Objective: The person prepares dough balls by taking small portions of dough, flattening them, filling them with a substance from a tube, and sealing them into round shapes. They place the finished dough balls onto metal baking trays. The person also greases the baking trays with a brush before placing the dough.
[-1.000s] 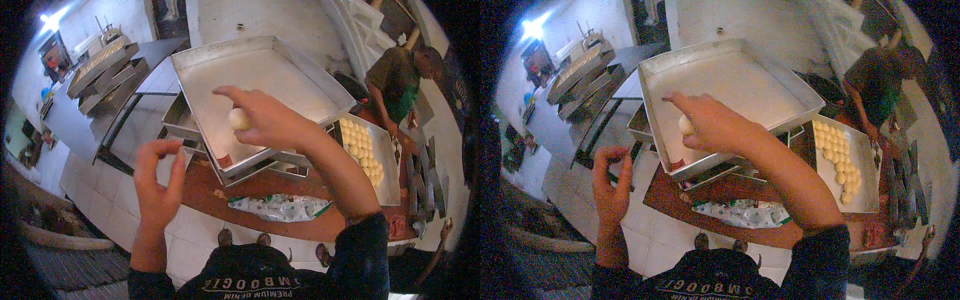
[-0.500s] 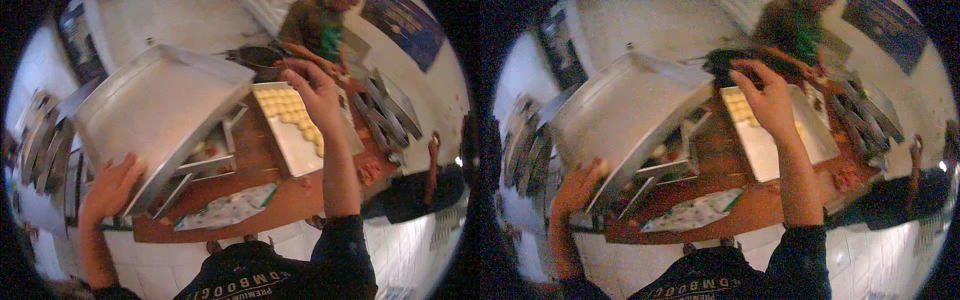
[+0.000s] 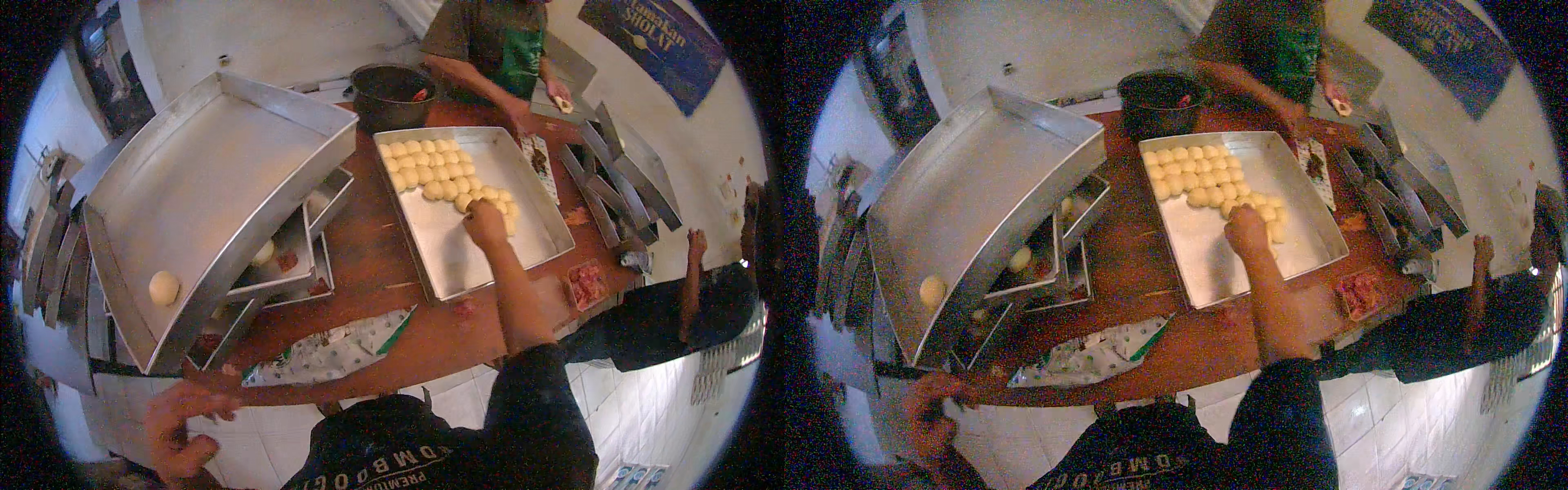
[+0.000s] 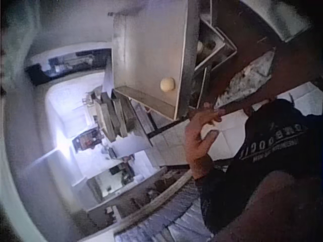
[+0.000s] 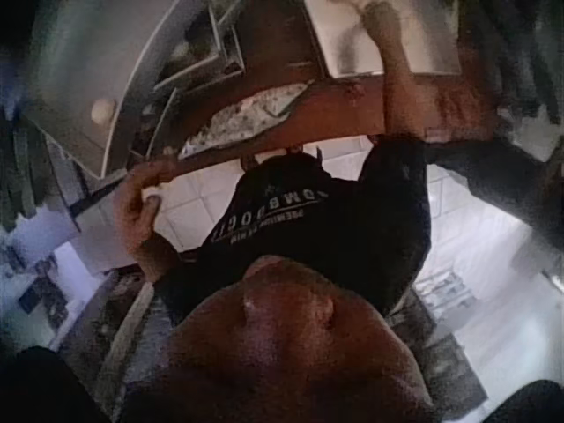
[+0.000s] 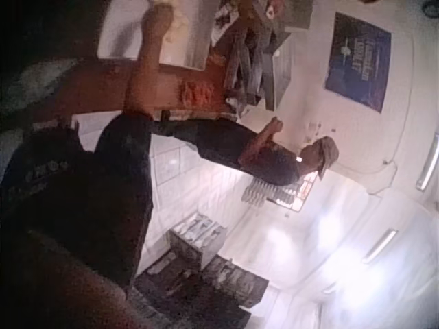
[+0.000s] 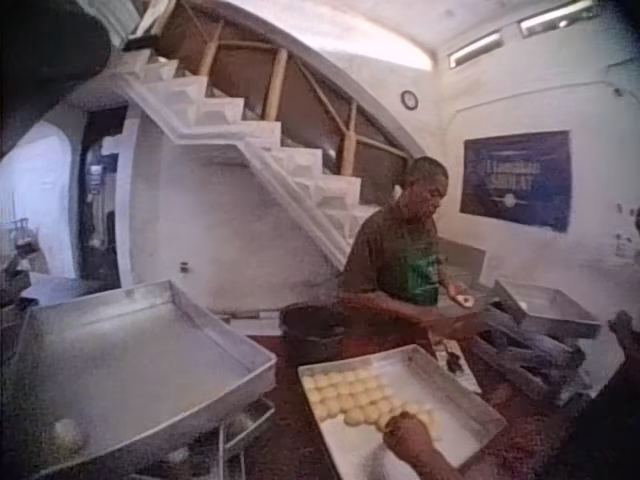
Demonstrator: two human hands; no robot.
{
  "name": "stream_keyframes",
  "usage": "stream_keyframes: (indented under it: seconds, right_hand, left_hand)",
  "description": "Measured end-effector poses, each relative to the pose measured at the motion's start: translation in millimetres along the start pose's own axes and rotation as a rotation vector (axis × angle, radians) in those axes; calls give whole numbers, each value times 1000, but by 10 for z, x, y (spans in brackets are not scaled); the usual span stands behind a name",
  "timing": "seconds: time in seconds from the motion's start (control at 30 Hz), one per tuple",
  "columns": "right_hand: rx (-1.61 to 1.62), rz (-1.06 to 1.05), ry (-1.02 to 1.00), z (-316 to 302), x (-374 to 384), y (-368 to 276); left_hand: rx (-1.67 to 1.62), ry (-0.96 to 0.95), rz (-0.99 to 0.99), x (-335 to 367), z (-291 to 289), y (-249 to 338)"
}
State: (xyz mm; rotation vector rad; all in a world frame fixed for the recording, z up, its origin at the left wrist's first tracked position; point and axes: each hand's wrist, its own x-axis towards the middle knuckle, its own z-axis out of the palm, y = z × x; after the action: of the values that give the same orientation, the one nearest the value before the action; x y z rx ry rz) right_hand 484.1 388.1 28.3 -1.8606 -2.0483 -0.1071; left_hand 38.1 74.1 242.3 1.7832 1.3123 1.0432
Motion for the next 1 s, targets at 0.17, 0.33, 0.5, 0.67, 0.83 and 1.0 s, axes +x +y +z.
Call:
stream_keyframes:
  seconds: [0.17, 0.33, 0.5, 0.67, 0.83, 1.0]
  right_hand:
    - [489, -293, 83, -1613, -383, -1187]
    - [898, -496, -596, -1783, -1107, -2257]
    - [916, -553, -890, -1181, -1333, -2811]
    - [689, -758, -548, -741, -1575, -3047]
    - [899, -769, -610, -755, -1727, -3319]
    - [1246, -615, -1059, -986, -1949, -3552]
  left_hand:
    - [98, -86, -163, 13, 387, -294]
    - [221, 104, 46, 118, 999, -582]
    - [-280, 90, -471, -556, 845, -1261]
    - [-122, 536, -610, -1140, 445, -1302]
    - [732, 384, -281, -1217, 291, -1353]
    - [-263, 585, -435, -853, 615, -1201]
